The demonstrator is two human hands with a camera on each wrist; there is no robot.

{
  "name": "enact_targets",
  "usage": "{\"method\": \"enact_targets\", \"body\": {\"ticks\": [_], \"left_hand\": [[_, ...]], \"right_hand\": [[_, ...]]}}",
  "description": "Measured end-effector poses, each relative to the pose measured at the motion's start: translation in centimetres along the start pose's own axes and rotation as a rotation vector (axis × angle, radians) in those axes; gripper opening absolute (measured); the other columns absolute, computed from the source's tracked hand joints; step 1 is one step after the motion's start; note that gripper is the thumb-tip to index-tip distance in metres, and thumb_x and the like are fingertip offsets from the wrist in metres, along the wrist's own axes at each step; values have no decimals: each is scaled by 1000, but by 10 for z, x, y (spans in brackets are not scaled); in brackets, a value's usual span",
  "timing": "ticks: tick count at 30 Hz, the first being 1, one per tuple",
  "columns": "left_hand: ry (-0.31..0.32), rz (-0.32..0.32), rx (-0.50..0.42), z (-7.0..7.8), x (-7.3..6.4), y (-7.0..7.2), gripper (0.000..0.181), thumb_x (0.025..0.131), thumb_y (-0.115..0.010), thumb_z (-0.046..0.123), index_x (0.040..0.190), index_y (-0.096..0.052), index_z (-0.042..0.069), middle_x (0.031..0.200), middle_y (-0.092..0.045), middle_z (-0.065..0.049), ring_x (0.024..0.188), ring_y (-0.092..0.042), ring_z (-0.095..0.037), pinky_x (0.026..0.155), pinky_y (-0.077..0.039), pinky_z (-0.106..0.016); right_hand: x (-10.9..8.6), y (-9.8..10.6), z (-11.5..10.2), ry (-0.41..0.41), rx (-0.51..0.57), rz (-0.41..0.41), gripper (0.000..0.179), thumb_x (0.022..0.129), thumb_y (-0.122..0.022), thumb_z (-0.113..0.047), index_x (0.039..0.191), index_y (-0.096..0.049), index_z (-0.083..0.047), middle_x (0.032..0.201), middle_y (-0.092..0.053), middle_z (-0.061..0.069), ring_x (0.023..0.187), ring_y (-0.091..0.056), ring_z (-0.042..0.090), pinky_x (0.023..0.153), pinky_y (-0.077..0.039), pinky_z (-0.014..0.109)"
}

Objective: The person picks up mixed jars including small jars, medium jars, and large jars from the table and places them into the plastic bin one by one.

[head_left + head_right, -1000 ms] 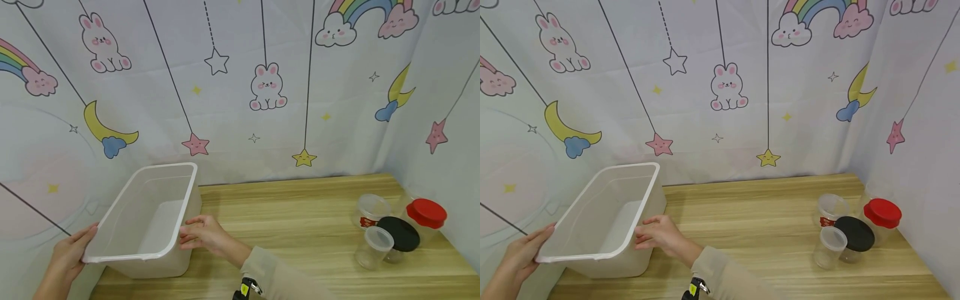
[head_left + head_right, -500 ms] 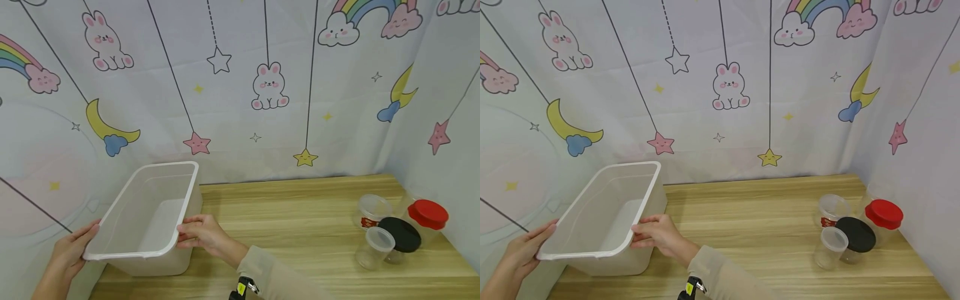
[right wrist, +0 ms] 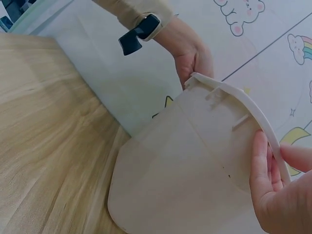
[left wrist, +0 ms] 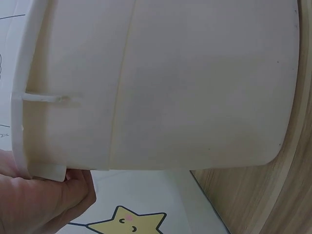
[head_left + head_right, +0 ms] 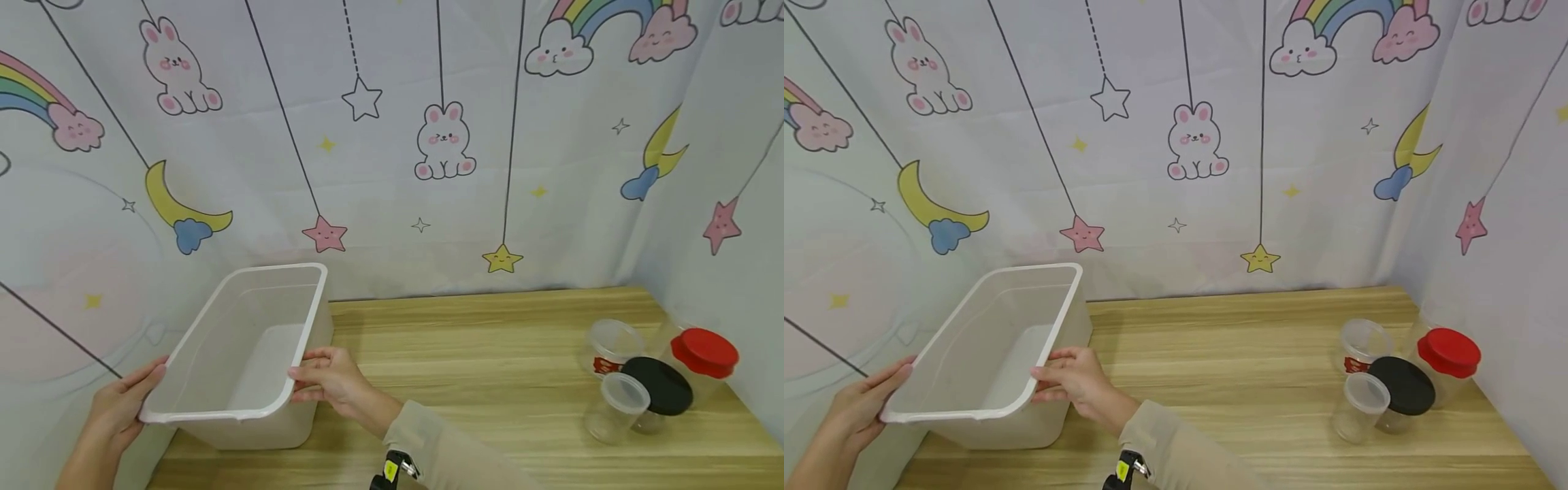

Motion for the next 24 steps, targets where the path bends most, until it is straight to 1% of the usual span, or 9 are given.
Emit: {"method": "enact_targets", "body": {"ticks": [7,11,16,24], "left_hand": [[-16,0,-7,0,0,0,30,98,-64,13,84,-80,34,90,-70,20,82,-62,2,67,-55,-18],[-13,1,0,0,1,-3,29,98,-65,14,83,-80,35,89,-70,20,81,-62,2,67,-55,-19],[-4,6,-6,2,2,-5,30,98,-64,14,82,-80,34,89,-70,20,80,-62,1,66,-55,-20],[-6,1,-15,0,-1,-4,30,98,-63,14,82,-80,34,89,-71,19,80,-63,1,66,-56,-20]], "right_hand": [[3,1,0,-15,5,4,20,89,-65,14,106,-59,6,83,-69,10,67,-66,17,71,-60,41],[4,3,-1,-21,3,7,20,89,-64,14,107,-59,7,84,-68,11,67,-66,18,70,-60,40],[4,4,-3,-7,8,2,18,89,-64,14,107,-60,9,83,-68,12,67,-66,18,68,-61,38],[3,3,-2,-27,3,-4,17,89,-64,14,104,-60,8,82,-68,11,66,-65,17,67,-61,35]]}}
Point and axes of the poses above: each hand's wrist, its own x-axis towards the middle knuckle, its own y-axis out of the back of the hand, z = x × y, the point moved 3 cm from there along x, towards the middle knuckle
